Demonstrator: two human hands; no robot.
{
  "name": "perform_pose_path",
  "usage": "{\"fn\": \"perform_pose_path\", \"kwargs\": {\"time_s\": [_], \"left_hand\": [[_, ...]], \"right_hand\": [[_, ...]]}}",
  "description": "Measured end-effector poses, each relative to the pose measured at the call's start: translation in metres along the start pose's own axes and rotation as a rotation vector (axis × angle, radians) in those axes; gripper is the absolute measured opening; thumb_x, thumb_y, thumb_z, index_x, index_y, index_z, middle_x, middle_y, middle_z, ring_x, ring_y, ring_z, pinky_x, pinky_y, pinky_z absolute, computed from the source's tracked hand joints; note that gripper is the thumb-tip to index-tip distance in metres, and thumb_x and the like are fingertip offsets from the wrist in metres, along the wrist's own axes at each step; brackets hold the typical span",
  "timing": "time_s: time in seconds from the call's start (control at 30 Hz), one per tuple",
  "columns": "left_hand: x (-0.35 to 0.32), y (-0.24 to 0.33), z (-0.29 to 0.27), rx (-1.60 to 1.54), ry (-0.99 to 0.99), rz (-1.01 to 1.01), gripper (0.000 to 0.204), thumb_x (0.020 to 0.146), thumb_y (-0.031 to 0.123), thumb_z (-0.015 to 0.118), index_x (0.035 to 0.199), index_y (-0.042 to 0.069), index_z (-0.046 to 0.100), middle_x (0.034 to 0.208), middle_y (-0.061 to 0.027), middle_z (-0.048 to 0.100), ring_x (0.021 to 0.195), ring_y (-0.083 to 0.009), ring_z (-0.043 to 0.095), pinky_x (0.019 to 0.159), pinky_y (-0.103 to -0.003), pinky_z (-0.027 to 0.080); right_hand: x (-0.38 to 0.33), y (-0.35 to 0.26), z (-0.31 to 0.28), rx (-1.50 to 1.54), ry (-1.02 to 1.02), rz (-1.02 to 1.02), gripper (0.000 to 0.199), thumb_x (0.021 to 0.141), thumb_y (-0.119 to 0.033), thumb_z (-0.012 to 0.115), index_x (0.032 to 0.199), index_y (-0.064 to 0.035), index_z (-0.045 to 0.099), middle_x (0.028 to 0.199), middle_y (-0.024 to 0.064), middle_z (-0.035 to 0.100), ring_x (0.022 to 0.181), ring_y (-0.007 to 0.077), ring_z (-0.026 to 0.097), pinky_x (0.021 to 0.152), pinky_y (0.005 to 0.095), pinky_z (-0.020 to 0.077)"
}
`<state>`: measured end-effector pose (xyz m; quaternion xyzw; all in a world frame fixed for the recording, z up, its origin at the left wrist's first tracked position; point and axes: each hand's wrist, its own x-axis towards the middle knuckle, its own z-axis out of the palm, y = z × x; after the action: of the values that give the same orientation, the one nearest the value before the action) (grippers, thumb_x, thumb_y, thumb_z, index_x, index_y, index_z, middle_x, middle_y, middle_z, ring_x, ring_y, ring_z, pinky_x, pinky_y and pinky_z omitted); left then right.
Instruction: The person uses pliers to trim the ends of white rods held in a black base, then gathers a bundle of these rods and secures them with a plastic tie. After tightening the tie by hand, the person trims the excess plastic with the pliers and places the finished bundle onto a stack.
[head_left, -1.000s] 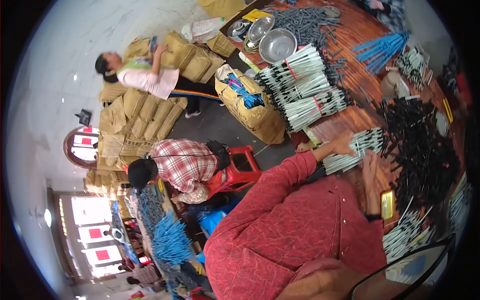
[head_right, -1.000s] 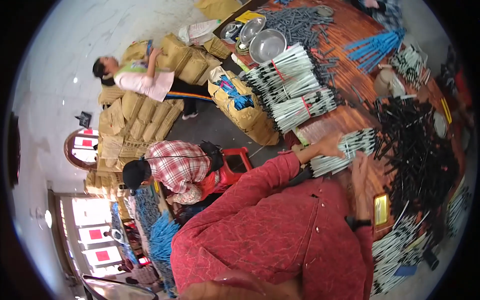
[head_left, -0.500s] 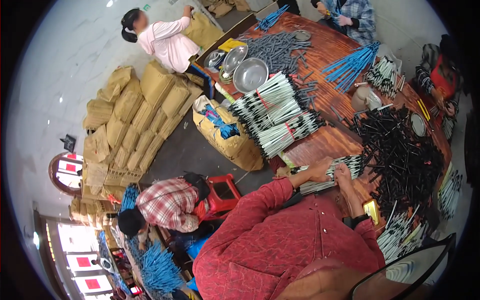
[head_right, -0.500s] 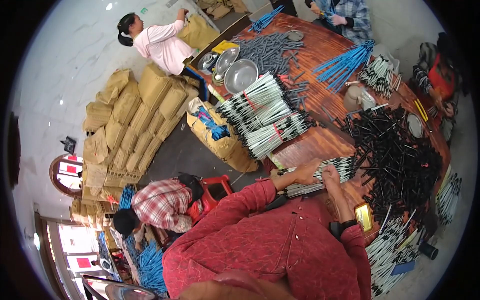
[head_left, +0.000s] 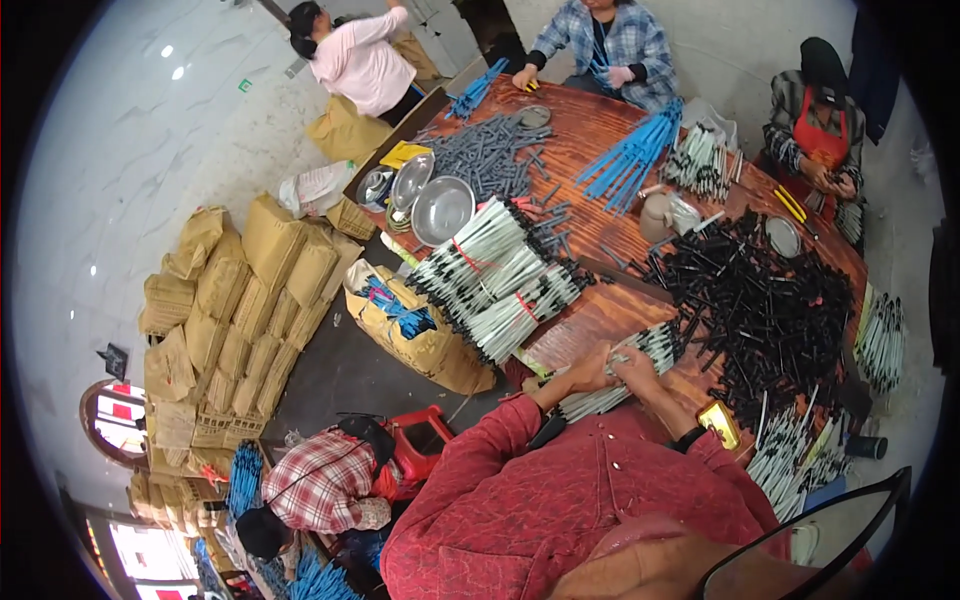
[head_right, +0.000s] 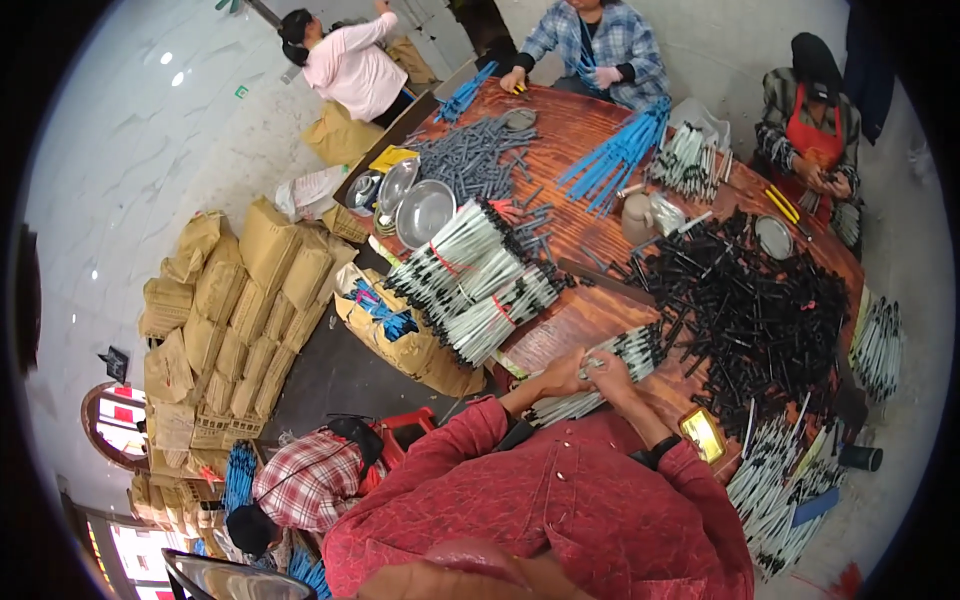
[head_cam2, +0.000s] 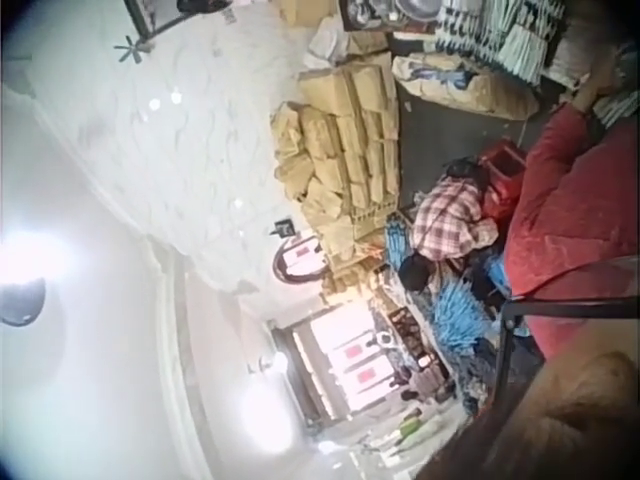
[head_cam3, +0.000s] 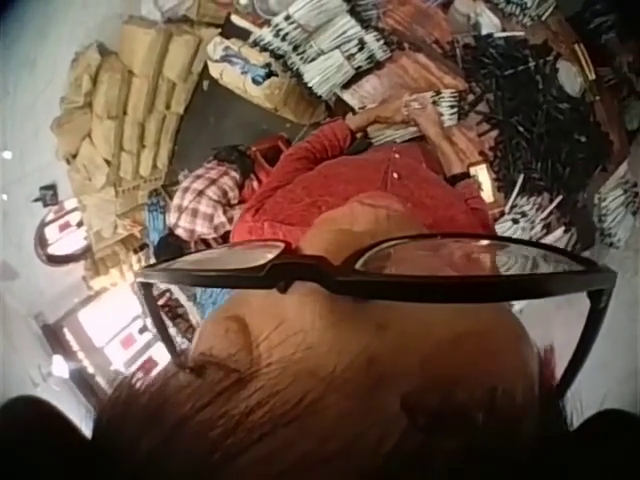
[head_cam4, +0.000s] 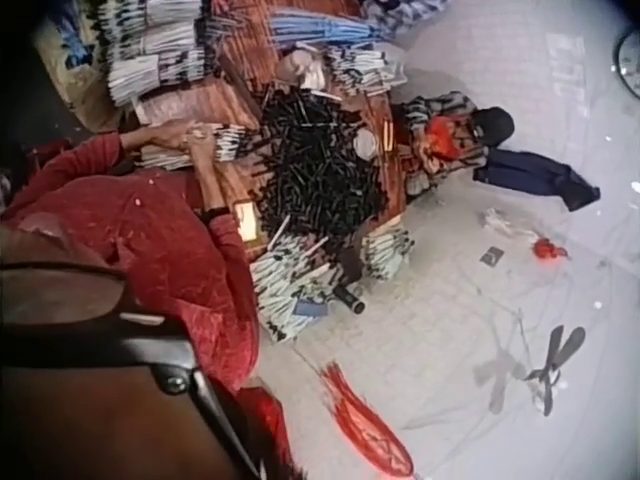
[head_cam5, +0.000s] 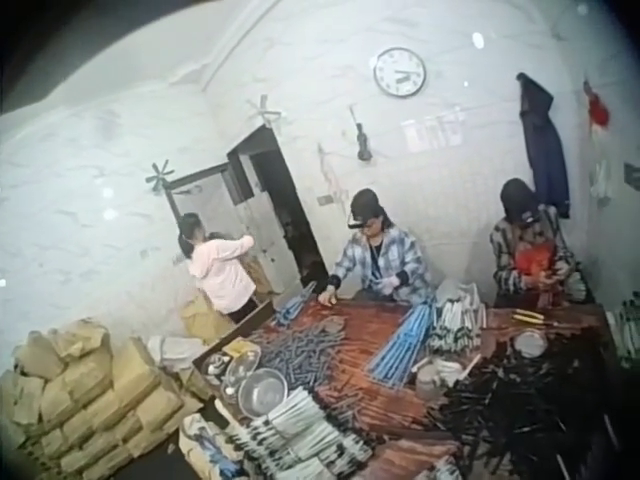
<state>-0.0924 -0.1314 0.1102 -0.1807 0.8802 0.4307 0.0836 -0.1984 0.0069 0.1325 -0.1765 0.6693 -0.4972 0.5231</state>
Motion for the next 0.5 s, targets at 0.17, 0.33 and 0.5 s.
{"fn": "perform_pose_path", "kwargs": {"time_s": [0.17, 0.33, 0.5], "left_hand": [[0.008, -0.029, 0.02, 0.078, 0.169, 0.315, 0.07, 0.066, 0.028, 0.079, 0.127, 0.007, 0.051, 0.119, -0.0195, 0.054, 0.114, -0.0382, 0.052, 0.097, -0.044, 0.043], [0.005, -0.006, -0.005, 0.071, 0.072, 0.175, 0.068, 0.072, 0.026, 0.08, 0.127, 0.003, 0.048, 0.12, -0.0203, 0.054, 0.112, -0.0383, 0.053, 0.093, -0.043, 0.045], [-0.006, 0.021, -0.01, 0.066, 0.061, 0.112, 0.07, 0.072, 0.029, 0.081, 0.127, 0.005, 0.045, 0.12, -0.021, 0.053, 0.115, -0.0385, 0.053, 0.092, -0.045, 0.046]], "right_hand": [[0.019, 0.023, 0.008, 0.154, 0.123, -0.244, 0.03, 0.091, -0.015, 0.066, 0.119, -0.0035, 0.065, 0.103, 0.0037, 0.068, 0.094, 0.0143, 0.063, 0.083, 0.0312, 0.0513], [0.023, 0.012, 0.006, 0.2, 0.108, -0.112, 0.033, 0.091, -0.018, 0.069, 0.12, -0.0029, 0.067, 0.105, 0.0052, 0.069, 0.096, 0.0112, 0.062, 0.075, 0.0265, 0.0511], [-0.002, -0.012, 0.006, 0.29, 0.142, 0.036, 0.032, 0.091, -0.017, 0.068, 0.118, -0.0005, 0.068, 0.11, 0.0076, 0.069, 0.097, 0.0116, 0.062, 0.082, 0.0264, 0.0506]]}}
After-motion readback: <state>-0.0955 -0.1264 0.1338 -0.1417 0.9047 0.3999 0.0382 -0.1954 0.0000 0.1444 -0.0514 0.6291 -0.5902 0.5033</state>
